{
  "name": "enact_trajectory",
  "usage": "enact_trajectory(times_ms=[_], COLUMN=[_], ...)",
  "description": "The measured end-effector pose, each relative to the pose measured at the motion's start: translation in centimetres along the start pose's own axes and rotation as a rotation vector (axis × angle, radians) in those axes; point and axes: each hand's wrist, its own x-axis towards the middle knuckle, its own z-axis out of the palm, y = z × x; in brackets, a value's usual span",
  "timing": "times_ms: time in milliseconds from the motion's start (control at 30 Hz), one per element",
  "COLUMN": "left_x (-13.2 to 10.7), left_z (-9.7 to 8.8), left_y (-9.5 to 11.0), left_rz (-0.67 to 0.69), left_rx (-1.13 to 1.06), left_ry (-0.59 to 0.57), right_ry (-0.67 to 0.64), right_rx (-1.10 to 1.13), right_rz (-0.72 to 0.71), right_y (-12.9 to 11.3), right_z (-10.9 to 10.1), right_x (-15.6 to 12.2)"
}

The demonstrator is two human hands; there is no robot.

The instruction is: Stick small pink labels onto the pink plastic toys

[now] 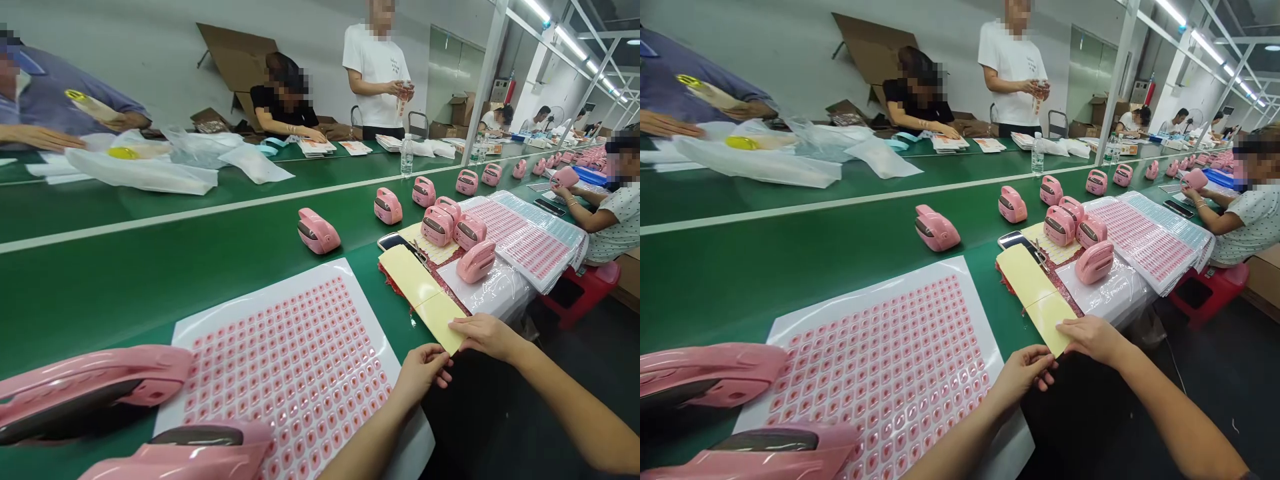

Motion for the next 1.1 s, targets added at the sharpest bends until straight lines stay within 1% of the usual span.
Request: enact_trajectory(times_ms=[133,233,367,433,500,667,733,800,867,967,1033,1100], left_x=[0.0,0.0,0.1,0.2,0.3,0.4,0.4,0.4,0.6,0.8,0.9,0.8], left_z=[0.1,0.1,0.3,0.4,0.6,0.9,0.9,0.8,0.8,0.7,0.3,-0.3], left_y=[0.5,0.6,0.6,0.7,0.7,0.8,0.8,0.9,1.1,1.3,1.6,2.2], left_rz=[-0.04,-0.058,-0.074,-0.078,-0.079,-0.073,-0.057,-0.036,-0.016,0.01,0.03,0.075], left_rx=[-0.103,-0.144,-0.168,-0.174,-0.176,-0.167,-0.159,-0.144,-0.114,-0.025,0.069,0.193], left_ry=[0.006,0.007,0.023,0.043,0.065,0.137,0.181,0.226,0.255,0.261,0.246,0.246], right_ry=[-0.007,0.042,0.125,0.142,0.154,0.271,0.292,0.299,0.329,0.421,0.494,0.604], right_rx=[-0.002,-0.027,-0.138,-0.189,-0.22,-0.308,-0.298,-0.254,-0.178,-0.092,-0.098,-0.13], right_rz=[-0.021,-0.078,-0.197,-0.22,-0.201,-0.024,0.012,0.029,0.095,0.291,0.429,0.569], right_y=[0.1,-0.3,-1.3,-1.7,-2.1,-3.1,-4.0,-5.1,-6.4,-7.9,-8.5,-8.7], right_z=[-0.4,-0.8,-1.2,-1.1,-0.8,0.1,0.1,-0.4,-1.4,-4.0,-6.1,-8.0], right_x=[0.3,0.4,0.4,0.5,0.6,0.4,0.0,-0.7,-1.5,-3.5,-5.5,-7.8])
